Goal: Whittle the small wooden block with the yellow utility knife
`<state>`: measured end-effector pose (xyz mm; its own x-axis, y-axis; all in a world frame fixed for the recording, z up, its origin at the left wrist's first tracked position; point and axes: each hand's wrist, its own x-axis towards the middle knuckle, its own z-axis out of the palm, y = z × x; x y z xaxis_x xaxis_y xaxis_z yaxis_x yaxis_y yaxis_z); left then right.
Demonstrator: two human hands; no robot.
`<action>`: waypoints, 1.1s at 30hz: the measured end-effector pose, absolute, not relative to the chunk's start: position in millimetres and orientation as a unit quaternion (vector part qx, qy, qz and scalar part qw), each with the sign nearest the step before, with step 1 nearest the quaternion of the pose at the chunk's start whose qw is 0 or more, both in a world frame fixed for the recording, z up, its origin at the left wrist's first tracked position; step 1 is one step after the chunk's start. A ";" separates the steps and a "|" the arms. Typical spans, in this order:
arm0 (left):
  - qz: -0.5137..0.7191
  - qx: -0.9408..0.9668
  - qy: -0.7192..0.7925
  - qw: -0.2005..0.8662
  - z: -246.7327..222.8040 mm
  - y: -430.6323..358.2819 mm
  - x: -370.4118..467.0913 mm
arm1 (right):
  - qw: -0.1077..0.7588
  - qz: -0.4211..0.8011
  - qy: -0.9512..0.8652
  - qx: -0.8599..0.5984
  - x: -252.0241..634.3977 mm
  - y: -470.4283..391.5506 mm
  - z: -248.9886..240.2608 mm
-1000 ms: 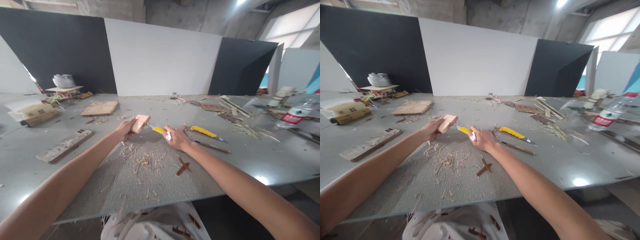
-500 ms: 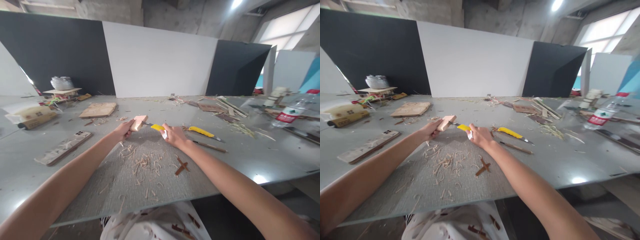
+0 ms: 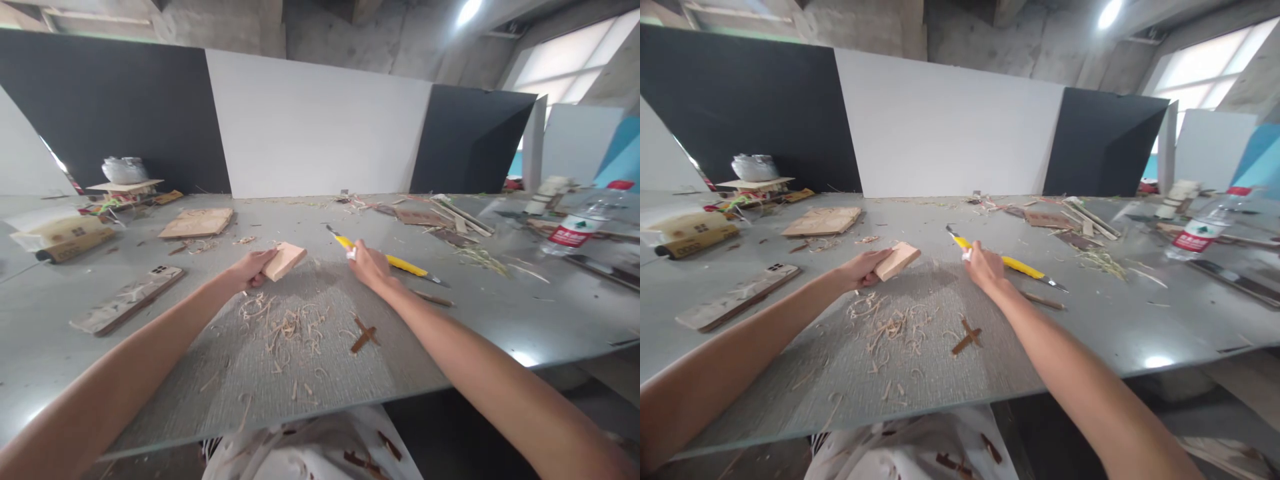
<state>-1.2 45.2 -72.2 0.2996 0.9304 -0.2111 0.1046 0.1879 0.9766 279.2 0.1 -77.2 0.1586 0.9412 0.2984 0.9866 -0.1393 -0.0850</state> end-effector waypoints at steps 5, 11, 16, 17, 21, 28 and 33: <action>0.312 0.564 0.471 0.602 -64.7 37.5 -1.4 | 0.277 -0.061 -0.645 -0.710 295.0 1.0 -76.3; 0.323 0.631 0.431 0.559 -42.8 43.5 -18.3 | 0.369 0.095 -0.722 -0.578 276.8 -9.9 -72.5; 0.337 0.675 0.497 0.429 -21.0 47.0 -28.5 | 0.331 0.161 -0.784 -0.499 273.9 -25.3 -64.0; 0.324 0.692 0.506 0.400 -16.8 45.0 -26.7 | 0.314 0.165 -0.794 -0.494 272.0 -28.5 -62.6; 0.169 0.782 0.494 0.339 -6.1 31.7 -8.0 | 0.254 0.170 -0.811 -0.499 259.7 -38.6 -60.5; 0.161 0.803 0.452 0.354 -15.0 20.1 16.0 | 0.257 0.211 -0.797 -0.504 247.2 -42.8 -64.2; 0.173 0.788 0.433 0.402 -19.6 19.4 19.1 | 0.278 0.206 -0.795 -0.499 245.1 -38.6 -67.5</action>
<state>19.1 19.4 -19.6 0.5656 0.8213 -0.0746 0.5422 -0.3022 0.7840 245.1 -38.6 -67.5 -0.3485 0.9071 0.2359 0.6784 0.4178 -0.6044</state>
